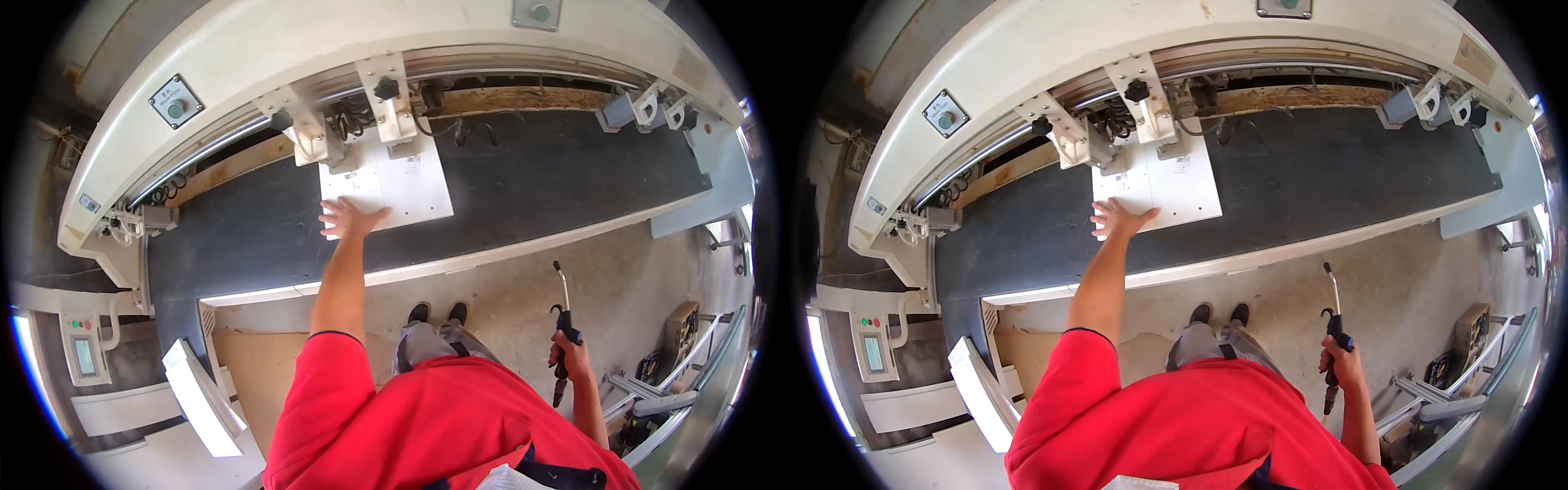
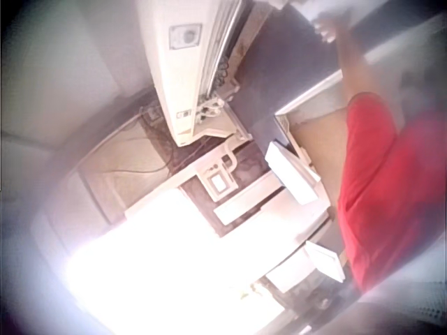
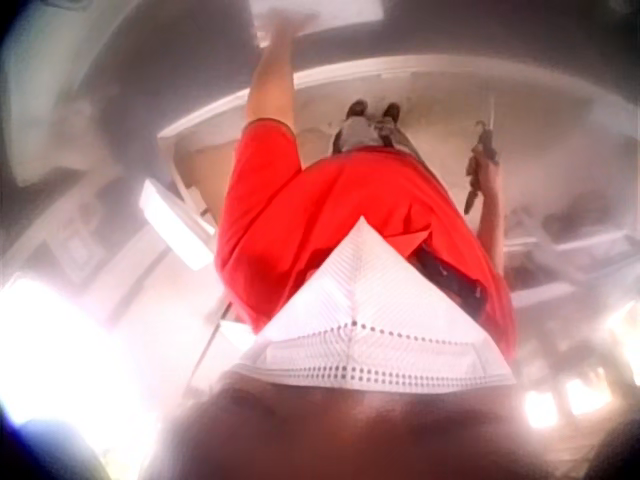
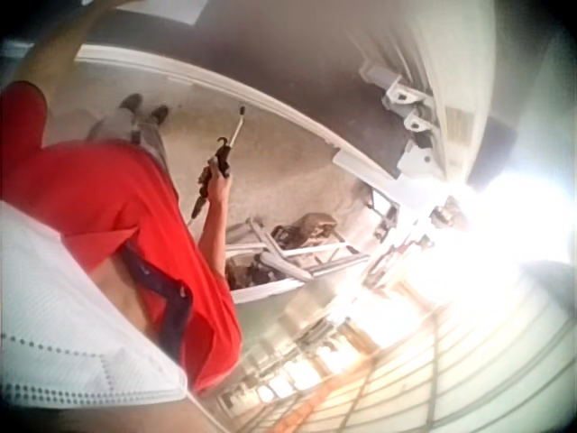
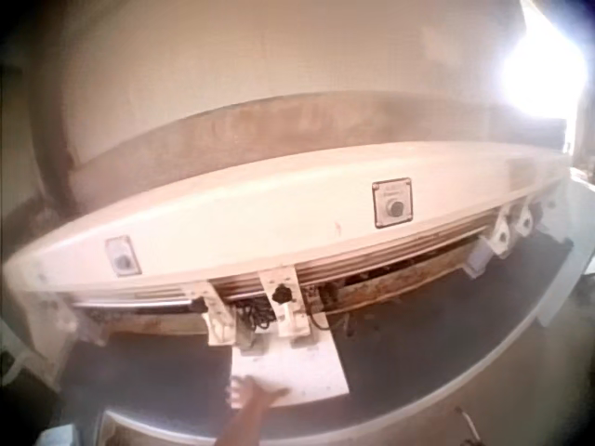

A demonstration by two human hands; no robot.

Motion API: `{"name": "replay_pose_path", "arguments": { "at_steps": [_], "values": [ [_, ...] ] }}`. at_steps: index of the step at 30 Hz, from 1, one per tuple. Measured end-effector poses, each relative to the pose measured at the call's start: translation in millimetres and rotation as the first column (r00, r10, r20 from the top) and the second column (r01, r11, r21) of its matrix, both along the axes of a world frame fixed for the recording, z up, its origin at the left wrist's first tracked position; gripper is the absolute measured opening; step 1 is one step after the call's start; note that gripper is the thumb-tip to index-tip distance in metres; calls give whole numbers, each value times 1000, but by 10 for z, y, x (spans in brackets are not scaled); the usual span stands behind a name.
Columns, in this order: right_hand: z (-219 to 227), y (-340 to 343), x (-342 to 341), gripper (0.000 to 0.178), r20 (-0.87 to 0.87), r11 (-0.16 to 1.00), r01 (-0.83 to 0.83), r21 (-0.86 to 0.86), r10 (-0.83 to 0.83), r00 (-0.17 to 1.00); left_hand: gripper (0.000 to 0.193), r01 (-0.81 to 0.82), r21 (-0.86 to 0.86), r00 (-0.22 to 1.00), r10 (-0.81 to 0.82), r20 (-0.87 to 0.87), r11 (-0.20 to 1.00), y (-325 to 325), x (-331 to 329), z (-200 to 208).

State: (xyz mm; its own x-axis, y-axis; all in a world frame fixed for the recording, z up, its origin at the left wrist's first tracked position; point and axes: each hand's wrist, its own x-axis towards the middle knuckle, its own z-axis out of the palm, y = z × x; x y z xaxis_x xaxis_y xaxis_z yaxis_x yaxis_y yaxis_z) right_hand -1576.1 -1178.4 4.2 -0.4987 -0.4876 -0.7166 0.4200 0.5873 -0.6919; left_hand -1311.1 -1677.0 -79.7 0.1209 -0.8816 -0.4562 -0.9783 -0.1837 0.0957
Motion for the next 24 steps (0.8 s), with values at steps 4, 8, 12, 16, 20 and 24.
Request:
{"name": "replay_pose_path", "arguments": {
  "at_steps": [4,8,12,16,20,24],
  "values": [
    [3,-428,355,19,51,992,-128,-18,129,990,144,-4,-11,1000,4,-17,1000,38,-21,9],
    [41,-783,541,24,-4,960,-282,5,282,960,144,5,-16,999,-5,-45,1000,34,-18,0],
    [54,-918,660,28,-58,970,-244,-20,243,968,144,3,-21,999,-3,-37,1000,14,21,-9],
    [63,-902,786,28,-45,973,-231,4,231,972,143,-1,3,1000,1,-28,1000,11,6,19],
    [-24,-854,959,26,-12,980,-200,-5,200,980,140,7,13,1000,-7,3,1000,18,-23,51],
    [-52,-825,1054,23,19,979,-201,-17,201,979,143,4,30,1000,-3,-12,1000,3,-26,42]
  ]
}}
